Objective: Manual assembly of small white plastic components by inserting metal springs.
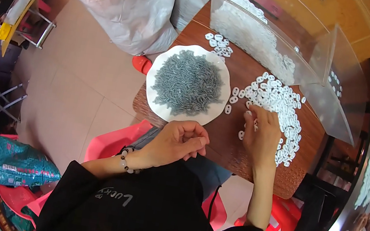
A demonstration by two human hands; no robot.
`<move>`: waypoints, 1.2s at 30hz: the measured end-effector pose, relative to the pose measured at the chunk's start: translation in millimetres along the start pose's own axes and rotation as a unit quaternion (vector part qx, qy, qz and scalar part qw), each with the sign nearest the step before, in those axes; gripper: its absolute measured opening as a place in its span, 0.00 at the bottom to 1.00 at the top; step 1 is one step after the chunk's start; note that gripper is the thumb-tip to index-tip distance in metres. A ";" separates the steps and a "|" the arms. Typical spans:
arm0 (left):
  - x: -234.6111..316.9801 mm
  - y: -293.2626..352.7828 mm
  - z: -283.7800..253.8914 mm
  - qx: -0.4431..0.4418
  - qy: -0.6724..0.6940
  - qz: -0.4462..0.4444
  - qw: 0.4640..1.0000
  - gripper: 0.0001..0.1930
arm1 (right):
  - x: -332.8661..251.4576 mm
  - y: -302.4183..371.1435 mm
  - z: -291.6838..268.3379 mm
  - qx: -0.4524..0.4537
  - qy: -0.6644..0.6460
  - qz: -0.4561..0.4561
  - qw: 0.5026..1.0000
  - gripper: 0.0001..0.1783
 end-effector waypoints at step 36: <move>60.1 -50.7 -57.5 0.162 -0.505 0.222 0.818 0.07 | -12.5 61.1 -13.2 0.018 -0.244 0.107 0.964 0.07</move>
Point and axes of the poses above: each hand's wrist, its own y-axis away from the middle knuckle, its own z-axis out of the palm, x = y × z, the point moved 7 cm from there along -y, towards the middle knuckle, and after that the axes turned 3 degrees about z, right-handed, at the moved point
